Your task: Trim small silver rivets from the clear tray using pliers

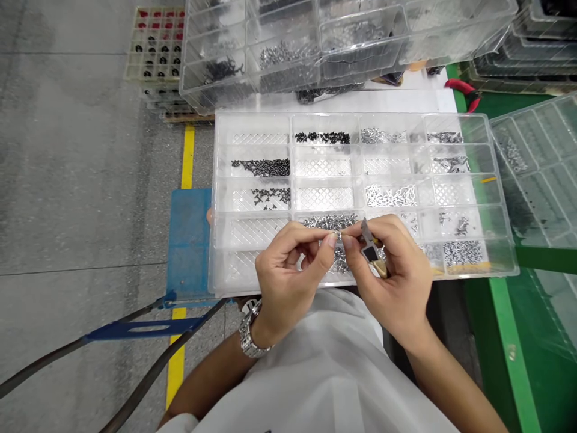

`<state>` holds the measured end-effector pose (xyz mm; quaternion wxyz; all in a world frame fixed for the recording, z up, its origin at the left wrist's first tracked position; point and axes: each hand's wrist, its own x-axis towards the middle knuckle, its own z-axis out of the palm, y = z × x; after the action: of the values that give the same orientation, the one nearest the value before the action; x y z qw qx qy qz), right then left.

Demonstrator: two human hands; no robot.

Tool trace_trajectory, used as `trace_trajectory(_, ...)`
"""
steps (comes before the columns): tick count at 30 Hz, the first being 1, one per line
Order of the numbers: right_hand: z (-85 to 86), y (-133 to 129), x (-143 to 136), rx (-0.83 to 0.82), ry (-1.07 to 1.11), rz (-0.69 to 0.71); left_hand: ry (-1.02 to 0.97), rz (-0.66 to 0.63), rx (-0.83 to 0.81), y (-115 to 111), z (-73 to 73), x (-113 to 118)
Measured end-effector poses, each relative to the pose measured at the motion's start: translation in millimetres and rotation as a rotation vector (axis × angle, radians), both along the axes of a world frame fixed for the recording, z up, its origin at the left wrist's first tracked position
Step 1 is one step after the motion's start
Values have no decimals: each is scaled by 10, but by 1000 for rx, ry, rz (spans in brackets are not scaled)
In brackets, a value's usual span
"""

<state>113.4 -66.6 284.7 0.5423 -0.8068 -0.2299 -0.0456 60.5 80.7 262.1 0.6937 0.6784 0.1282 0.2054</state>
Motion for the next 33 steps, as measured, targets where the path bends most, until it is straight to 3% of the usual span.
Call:
trace_trajectory(4, 15, -2, 22, -2, -21, 10, 6, -11, -4, -7, -8, 0)
trace_trajectory(12, 28, -40, 56, 79, 269, 19, 16, 2, -52, -65, -6, 10)
trace_trajectory(21, -20, -46, 15, -15, -50, -6, 24, -17, -85, -85, -41, 36)
trace_trajectory(29, -43, -29, 41, 105, 186, -3, 34, -12, -94, -103, -34, 32)
trace_trajectory(33, -80, -13, -1, 113, 101, -38, 36, -15, -119, -99, -45, 51)
